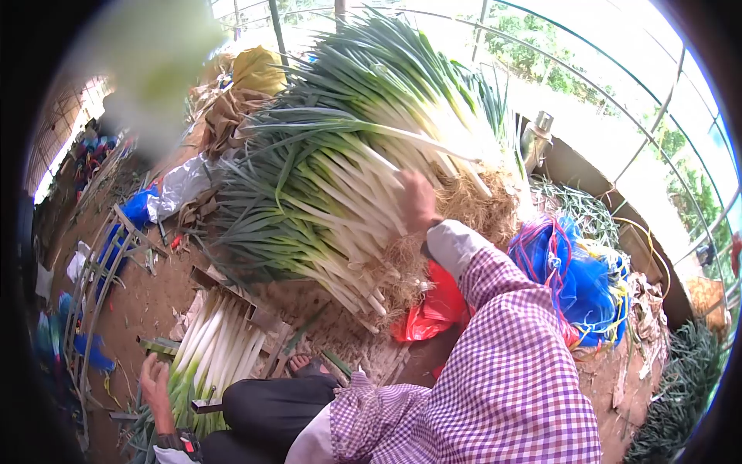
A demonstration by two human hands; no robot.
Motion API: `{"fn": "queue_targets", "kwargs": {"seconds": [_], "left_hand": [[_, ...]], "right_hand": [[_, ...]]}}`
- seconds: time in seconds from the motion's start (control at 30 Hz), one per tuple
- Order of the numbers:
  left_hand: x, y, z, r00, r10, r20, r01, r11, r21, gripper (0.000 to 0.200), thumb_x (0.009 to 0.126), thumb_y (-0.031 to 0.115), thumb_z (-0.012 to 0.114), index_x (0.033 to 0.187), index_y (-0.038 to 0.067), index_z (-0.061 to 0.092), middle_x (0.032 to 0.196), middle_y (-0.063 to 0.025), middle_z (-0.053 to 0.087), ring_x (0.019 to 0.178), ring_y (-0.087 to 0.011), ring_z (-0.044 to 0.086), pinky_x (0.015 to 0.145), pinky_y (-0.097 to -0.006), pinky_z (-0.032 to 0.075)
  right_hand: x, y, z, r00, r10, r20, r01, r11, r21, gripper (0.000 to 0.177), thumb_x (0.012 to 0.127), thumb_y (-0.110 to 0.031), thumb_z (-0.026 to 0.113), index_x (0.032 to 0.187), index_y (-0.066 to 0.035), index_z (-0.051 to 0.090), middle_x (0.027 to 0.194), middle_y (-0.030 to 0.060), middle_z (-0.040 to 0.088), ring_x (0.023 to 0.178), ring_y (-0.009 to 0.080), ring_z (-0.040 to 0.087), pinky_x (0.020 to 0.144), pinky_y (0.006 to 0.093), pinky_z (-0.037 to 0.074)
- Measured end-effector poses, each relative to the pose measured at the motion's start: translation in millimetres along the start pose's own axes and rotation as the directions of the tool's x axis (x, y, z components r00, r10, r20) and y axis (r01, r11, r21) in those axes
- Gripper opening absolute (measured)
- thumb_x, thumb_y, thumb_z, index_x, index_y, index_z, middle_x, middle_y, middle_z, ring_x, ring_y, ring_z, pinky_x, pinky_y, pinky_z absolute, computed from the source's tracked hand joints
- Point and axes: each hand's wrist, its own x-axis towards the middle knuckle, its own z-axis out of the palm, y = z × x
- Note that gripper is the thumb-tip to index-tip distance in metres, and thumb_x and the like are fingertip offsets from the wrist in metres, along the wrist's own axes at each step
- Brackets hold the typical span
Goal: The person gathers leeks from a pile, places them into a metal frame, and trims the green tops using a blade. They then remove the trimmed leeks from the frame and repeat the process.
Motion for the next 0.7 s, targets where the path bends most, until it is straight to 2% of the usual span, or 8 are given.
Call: {"fn": "queue_targets", "kwargs": {"seconds": [0.1, 0.2, 0.3, 0.33, 0.43, 0.53, 0.63, 0.7], "left_hand": [[-16, 98, 43, 0.99, 0.06, 0.127, -0.043, 0.99, -0.134, 0.048, 0.088, 0.002, 0.063, 0.134, -0.003, 0.055, 0.132, -0.0127, 0.058, 0.112, -0.0239, 0.061, 0.1, -0.0369, 0.048], [-41, 172, 101, 0.965, 0.163, 0.204, -0.088, 0.938, -0.335, 0.047, 0.089, -0.003, 0.06, 0.135, -0.001, 0.055, 0.125, -0.0114, 0.062, 0.109, -0.0201, 0.064, 0.094, -0.0316, 0.051], [-53, 190, 167, 0.932, 0.144, 0.331, 0.055, 0.849, -0.526, 0.046, 0.085, -0.006, 0.065, 0.13, -0.001, 0.059, 0.126, -0.0098, 0.062, 0.104, -0.019, 0.066, 0.092, -0.0316, 0.053], [-54, 192, 183, 0.915, 0.144, 0.376, 0.088, 0.839, -0.537, 0.046, 0.083, -0.005, 0.067, 0.128, -0.001, 0.06, 0.127, -0.0101, 0.062, 0.102, -0.0193, 0.067, 0.091, -0.0316, 0.054], [-58, 208, 197, 0.847, 0.32, 0.424, -0.178, 0.923, -0.341, 0.042, 0.082, -0.003, 0.07, 0.124, -0.002, 0.063, 0.121, -0.0106, 0.064, 0.1, -0.0196, 0.068, 0.087, -0.0319, 0.055], [-58, 206, 197, 0.852, 0.261, 0.454, -0.142, 0.95, -0.28, 0.042, 0.08, -0.001, 0.073, 0.122, -0.003, 0.064, 0.116, -0.0121, 0.066, 0.099, -0.0203, 0.068, 0.086, -0.0324, 0.055], [-57, 203, 196, 0.836, 0.338, 0.432, -0.279, 0.94, -0.195, 0.044, 0.079, -0.001, 0.076, 0.121, -0.001, 0.065, 0.119, -0.0157, 0.065, 0.096, -0.0233, 0.069, 0.082, -0.034, 0.057], [-61, 212, 197, 0.846, 0.303, 0.438, -0.224, 0.948, -0.224, 0.043, 0.078, -0.001, 0.074, 0.12, -0.002, 0.065, 0.116, -0.015, 0.066, 0.096, -0.0233, 0.069, 0.085, -0.0336, 0.056]], "right_hand": [[43, 33, -38, 0.995, -0.063, -0.081, 0.026, 0.922, -0.387, 0.039, 0.088, -0.003, 0.063, 0.127, -0.005, 0.065, 0.132, 0.0196, 0.06, 0.115, 0.0321, 0.061, 0.1, 0.0433, 0.051], [59, 57, -64, 0.993, -0.018, -0.112, -0.047, 0.833, -0.551, 0.042, 0.087, -0.007, 0.063, 0.129, -0.006, 0.063, 0.133, 0.0191, 0.061, 0.122, 0.0341, 0.058, 0.103, 0.0472, 0.048], [79, 90, -70, 0.954, 0.234, 0.189, -0.079, 0.802, -0.592, 0.055, 0.084, -0.014, 0.071, 0.137, -0.01, 0.056, 0.128, 0.018, 0.065, 0.118, 0.0339, 0.062, 0.098, 0.045, 0.049], [81, 94, -68, 0.954, 0.239, 0.179, -0.096, 0.815, -0.572, 0.052, 0.083, -0.015, 0.072, 0.134, -0.01, 0.058, 0.123, 0.0177, 0.067, 0.114, 0.0339, 0.063, 0.095, 0.0448, 0.05], [86, 104, -66, 0.959, 0.214, 0.189, -0.092, 0.858, -0.504, 0.044, 0.082, -0.019, 0.074, 0.124, -0.009, 0.065, 0.109, 0.0173, 0.07, 0.104, 0.0345, 0.067, 0.088, 0.0447, 0.052], [86, 100, -68, 0.957, 0.128, 0.26, -0.012, 0.914, -0.407, 0.033, 0.083, -0.02, 0.071, 0.114, -0.009, 0.07, 0.102, 0.0176, 0.071, 0.097, 0.0354, 0.069, 0.083, 0.0457, 0.053], [84, 77, -69, 0.93, 0.092, 0.356, 0.034, 0.942, -0.333, 0.025, 0.086, -0.017, 0.063, 0.108, -0.009, 0.072, 0.097, 0.0169, 0.072, 0.091, 0.0353, 0.069, 0.078, 0.0474, 0.054], [81, 62, -64, 0.92, 0.076, 0.384, 0.025, 0.967, -0.253, 0.024, 0.086, -0.017, 0.063, 0.106, -0.009, 0.072, 0.093, 0.0169, 0.072, 0.089, 0.0345, 0.07, 0.077, 0.0471, 0.054]]}}
